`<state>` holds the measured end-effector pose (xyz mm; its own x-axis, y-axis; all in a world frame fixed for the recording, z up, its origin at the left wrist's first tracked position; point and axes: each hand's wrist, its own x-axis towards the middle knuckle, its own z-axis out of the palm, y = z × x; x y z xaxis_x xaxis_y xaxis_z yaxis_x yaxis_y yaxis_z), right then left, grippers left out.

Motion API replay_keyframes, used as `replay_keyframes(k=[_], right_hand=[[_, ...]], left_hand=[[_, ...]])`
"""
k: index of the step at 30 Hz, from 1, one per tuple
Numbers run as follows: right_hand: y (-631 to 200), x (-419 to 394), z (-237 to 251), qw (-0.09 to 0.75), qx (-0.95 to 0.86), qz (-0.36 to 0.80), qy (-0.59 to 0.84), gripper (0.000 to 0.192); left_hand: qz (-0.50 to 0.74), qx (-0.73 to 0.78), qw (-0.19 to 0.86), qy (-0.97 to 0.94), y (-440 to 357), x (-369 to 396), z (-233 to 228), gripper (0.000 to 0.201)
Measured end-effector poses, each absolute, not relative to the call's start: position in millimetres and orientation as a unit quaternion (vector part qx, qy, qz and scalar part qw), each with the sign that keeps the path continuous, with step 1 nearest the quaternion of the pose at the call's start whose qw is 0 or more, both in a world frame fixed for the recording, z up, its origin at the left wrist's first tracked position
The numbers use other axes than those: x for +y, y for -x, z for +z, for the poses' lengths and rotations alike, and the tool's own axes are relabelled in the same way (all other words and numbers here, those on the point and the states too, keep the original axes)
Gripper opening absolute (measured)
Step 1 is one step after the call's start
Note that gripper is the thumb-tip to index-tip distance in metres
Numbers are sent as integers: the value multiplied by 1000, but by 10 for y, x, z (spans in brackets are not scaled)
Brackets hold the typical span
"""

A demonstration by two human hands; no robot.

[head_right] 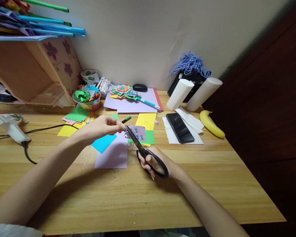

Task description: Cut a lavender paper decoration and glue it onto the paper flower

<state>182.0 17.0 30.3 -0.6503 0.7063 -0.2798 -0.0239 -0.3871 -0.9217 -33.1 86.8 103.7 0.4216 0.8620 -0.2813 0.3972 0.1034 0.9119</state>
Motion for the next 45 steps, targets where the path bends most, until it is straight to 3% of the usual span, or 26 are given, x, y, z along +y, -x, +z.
replay_keyframes(k=[10, 28, 45], right_hand=[[-1814, 165, 286, 256, -514, 746, 337, 69], [-1859, 131, 128, 260, -547, 733, 311, 76], [-1764, 137, 344, 263, -491, 756, 343, 69]], left_hand=[[198, 492, 536, -657, 353, 857, 1083, 31], [216, 499, 543, -640, 303, 866, 990, 18], [214, 500, 548, -636, 306, 850, 1015, 18]])
